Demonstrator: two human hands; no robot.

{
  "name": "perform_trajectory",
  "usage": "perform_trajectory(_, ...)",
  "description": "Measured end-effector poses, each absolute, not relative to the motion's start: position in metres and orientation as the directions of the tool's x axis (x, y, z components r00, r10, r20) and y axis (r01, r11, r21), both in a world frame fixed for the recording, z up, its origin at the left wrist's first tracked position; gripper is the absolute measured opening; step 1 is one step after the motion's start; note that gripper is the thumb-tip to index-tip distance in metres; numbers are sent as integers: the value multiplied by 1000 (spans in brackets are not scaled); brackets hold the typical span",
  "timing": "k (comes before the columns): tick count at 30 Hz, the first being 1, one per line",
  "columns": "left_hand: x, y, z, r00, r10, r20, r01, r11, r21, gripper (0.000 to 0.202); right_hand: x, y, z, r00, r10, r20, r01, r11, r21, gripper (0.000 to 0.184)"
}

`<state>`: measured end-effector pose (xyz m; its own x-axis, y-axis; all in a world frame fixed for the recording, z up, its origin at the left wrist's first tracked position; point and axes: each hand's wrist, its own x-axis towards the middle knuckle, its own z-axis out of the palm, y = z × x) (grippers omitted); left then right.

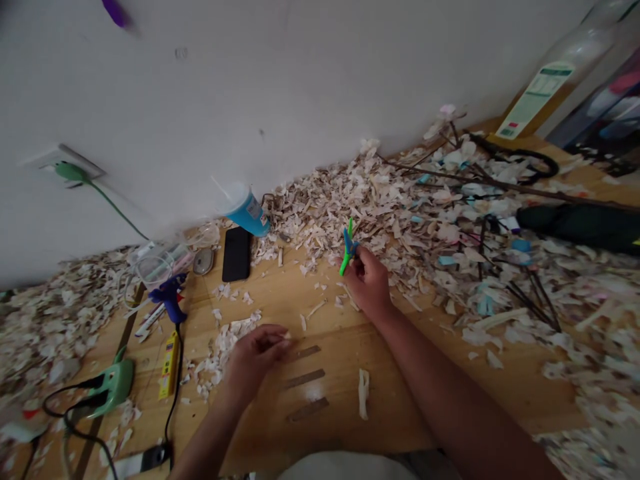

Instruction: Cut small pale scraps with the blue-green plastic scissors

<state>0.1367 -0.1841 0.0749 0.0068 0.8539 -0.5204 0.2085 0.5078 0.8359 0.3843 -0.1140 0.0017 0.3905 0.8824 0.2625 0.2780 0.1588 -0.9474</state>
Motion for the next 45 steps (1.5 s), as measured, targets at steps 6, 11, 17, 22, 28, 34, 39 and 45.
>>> perform_trajectory(6,58,-175,95,-66,998,-11,922,66,380,25,385,-116,5,349,896,275,336,155,-929,24)
perform_trajectory(11,107,-196,79,439,893,101,889,-448,98,50,384,-120,7,290,904,315,405,183,-896,18)
perform_trajectory(17,141,-213,59,636,770,-50,771,-630,93,60,384,-118,3,313,899,306,357,187,-915,19)
perform_trajectory(22,134,-209,56,649,760,22,754,-647,112,43,384,-117,1,277,903,329,395,205,-896,17)
perform_trajectory(28,150,-224,50,741,669,65,652,-738,173,41,385,-119,8,279,905,321,374,205,-905,18)
perform_trajectory(34,161,-252,52,778,627,36,606,-764,222,43,384,-119,5,298,902,312,368,193,-910,21)
perform_trajectory(39,204,-268,64,984,173,50,157,-960,233,34,383,-121,5,268,912,310,385,194,-902,23)
perform_trajectory(45,234,-270,68,992,109,-59,123,-929,350,38,381,-120,4,311,906,287,329,181,-927,26)
